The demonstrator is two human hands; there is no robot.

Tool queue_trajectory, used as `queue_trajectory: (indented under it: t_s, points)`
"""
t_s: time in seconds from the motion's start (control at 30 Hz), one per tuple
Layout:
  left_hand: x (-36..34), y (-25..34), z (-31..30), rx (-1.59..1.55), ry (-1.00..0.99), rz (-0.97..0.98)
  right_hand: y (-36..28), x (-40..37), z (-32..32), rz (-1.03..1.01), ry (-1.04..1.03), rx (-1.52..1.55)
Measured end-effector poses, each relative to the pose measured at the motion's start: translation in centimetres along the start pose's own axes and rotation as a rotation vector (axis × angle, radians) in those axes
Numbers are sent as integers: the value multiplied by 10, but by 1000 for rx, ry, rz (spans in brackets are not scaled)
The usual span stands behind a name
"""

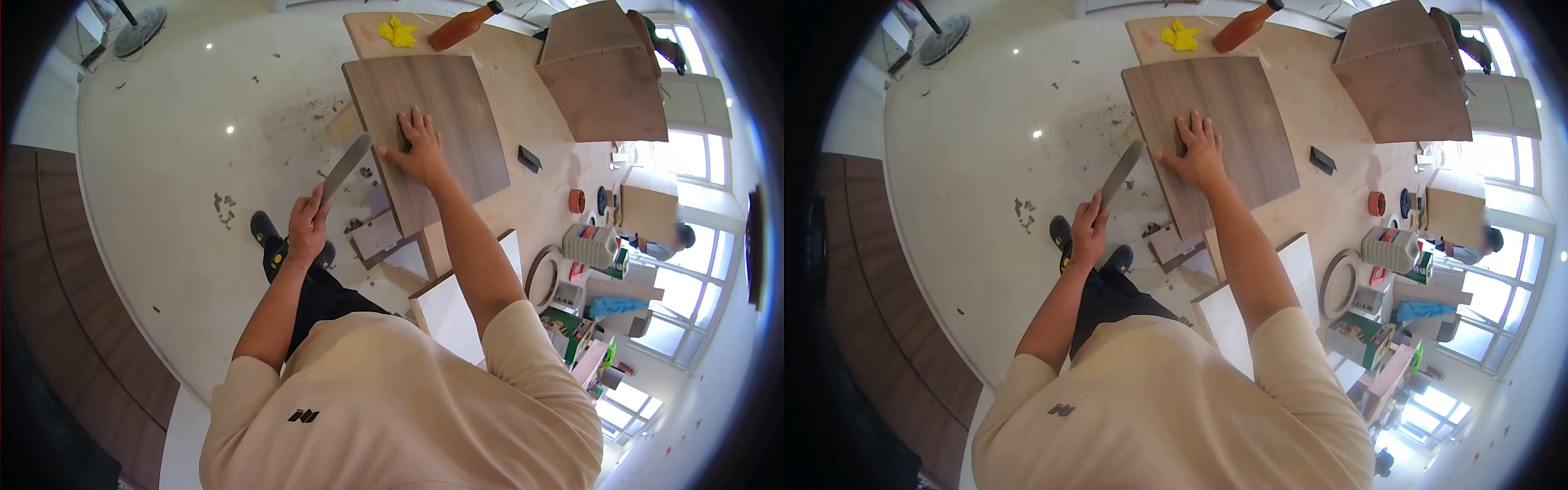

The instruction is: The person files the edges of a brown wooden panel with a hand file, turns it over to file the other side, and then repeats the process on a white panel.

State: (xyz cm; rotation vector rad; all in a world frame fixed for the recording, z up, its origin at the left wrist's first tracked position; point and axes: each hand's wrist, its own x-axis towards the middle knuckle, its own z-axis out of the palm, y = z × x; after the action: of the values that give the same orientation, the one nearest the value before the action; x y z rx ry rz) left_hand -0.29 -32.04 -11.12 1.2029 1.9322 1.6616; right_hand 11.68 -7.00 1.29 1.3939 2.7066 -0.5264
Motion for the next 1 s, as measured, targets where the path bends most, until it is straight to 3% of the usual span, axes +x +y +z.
queue_trajectory:
  t_s: [0.6,0.9,1.0]
  points:
    - [22,-4,0,21,10,-41,-21,-18,-17,-39,-124,-91]
    - [3,-22,-40,121,89,-25,-47,68,-13,15,19,25]
    - [-1,-29,-51,92,78,-110,-44,82,-13,-10,-5,30]
